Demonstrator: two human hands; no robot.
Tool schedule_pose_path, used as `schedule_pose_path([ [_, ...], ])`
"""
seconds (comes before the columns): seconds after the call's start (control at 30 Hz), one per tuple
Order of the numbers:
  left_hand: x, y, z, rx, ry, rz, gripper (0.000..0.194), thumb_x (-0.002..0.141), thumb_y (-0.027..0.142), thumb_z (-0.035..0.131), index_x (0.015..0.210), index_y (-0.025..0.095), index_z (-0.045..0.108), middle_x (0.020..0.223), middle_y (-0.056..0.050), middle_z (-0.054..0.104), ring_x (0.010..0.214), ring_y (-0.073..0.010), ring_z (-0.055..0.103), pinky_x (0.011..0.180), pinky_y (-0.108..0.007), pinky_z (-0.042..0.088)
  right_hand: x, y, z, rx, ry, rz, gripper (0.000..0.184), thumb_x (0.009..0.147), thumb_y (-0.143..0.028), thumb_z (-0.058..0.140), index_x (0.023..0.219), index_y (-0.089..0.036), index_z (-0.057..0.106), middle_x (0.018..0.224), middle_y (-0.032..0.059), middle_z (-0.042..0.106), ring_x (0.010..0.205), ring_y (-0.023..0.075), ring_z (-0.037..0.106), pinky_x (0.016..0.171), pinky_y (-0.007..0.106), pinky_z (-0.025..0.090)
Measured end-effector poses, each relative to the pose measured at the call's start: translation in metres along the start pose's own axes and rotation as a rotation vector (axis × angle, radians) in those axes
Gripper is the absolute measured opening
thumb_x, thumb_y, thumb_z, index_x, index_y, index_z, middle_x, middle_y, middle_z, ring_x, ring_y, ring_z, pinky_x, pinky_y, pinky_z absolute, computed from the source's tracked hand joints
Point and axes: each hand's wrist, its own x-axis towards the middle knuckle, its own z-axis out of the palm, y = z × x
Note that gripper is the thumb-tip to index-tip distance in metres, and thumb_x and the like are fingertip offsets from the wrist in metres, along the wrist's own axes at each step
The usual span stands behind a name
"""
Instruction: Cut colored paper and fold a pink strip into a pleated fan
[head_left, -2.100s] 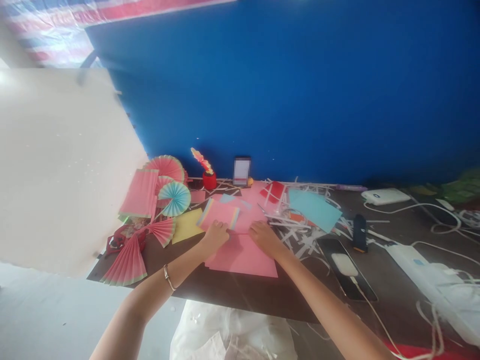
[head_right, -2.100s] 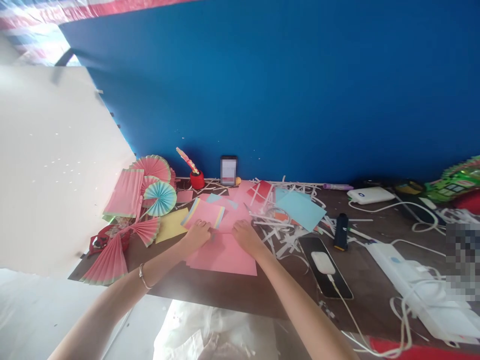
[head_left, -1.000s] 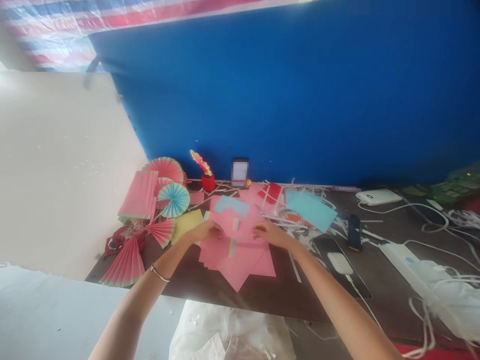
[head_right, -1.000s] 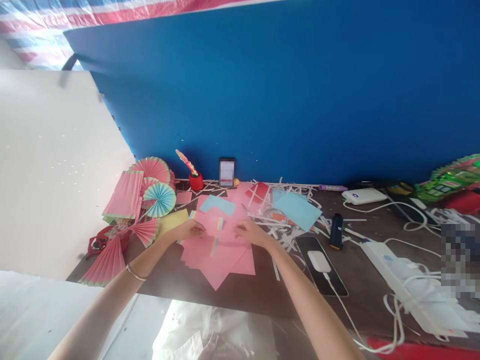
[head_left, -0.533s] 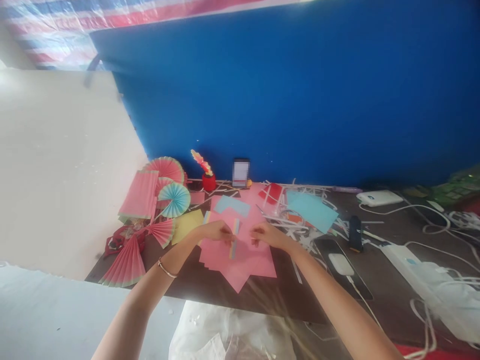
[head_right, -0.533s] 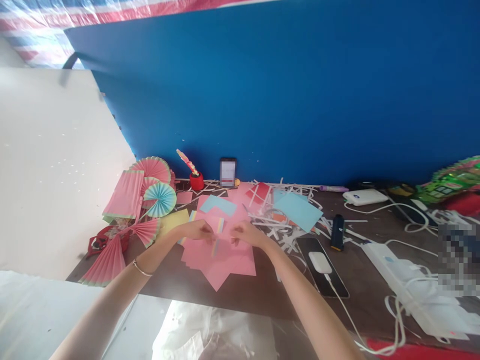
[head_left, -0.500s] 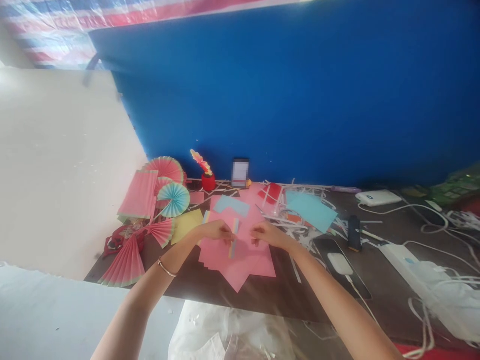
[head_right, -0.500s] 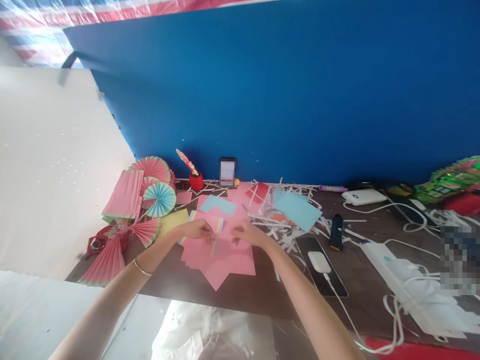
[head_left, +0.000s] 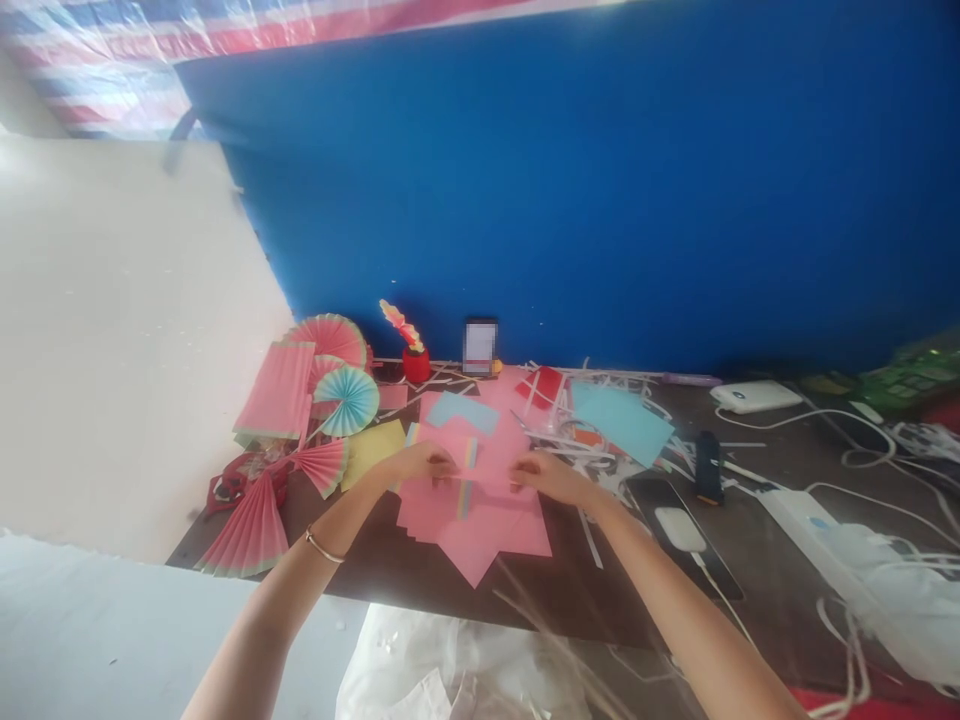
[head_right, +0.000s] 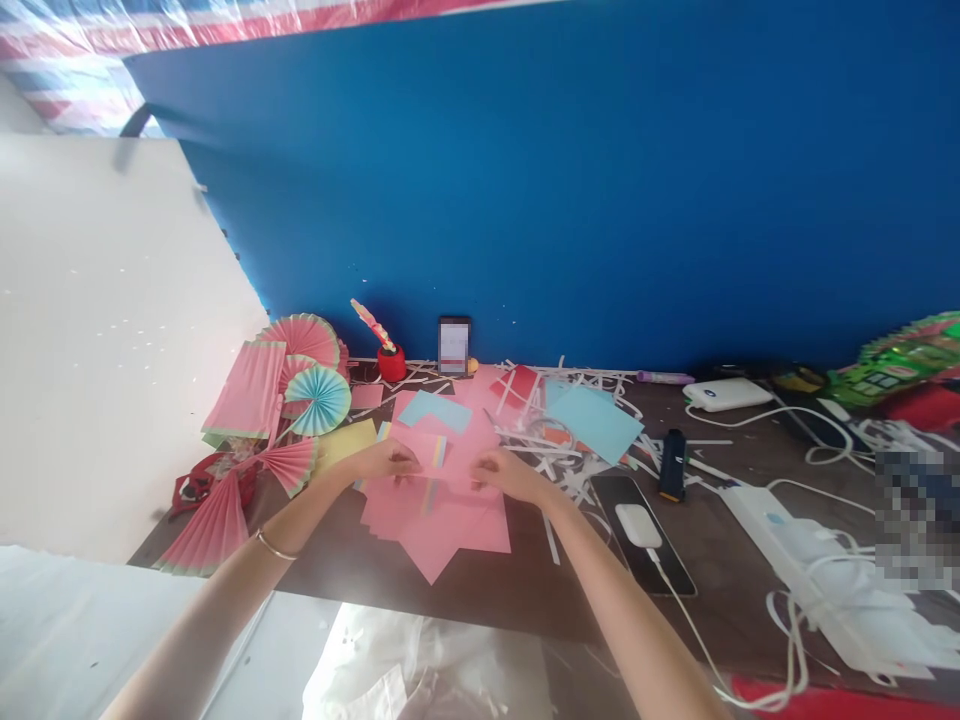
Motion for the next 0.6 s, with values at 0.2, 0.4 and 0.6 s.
schedule_pose_path([
  [0.2,-0.007,0.02,0.009,0.315,0.121,0.119,0.033,0.088,0.031,0.037,0.082,0.014,0.064,0.074,-0.005,0.066,0.063,-0.0115,0.056,0.059,-0.021,0.038,-0.005,-0.024,0.015,-0.384,0.246,-0.08,0.034,0.075,-0.044,0.055,0.097,-0.02,0.063,0.105,0.0088,0.064,0.098,0.026,0.055,0.086,0.037,0.039],
  [0.4,-0.008,0.026,0.011,0.459,0.163,0.189,0.033,0.089,0.03,0.035,0.087,0.017,0.065,0.083,-0.006,0.068,0.072,-0.0153,0.06,0.063,-0.022,0.037,0.001,-0.033,0.025,-0.387,0.187,-0.101,0.036,0.085,-0.044,0.039,0.078,-0.022,0.067,0.082,0.0049,0.068,0.074,0.0192,0.059,0.069,0.031,0.041],
  [0.6,-0.006,0.033,0.012,0.358,0.157,0.164,0.033,0.086,0.037,0.04,0.087,0.018,0.067,0.079,-0.005,0.069,0.067,-0.015,0.06,0.059,-0.021,0.036,0.005,-0.035,0.027,-0.264,0.156,-0.108,0.03,0.082,-0.036,0.043,0.069,-0.02,0.064,0.071,0.0025,0.065,0.064,0.0149,0.055,0.061,0.026,0.038],
])
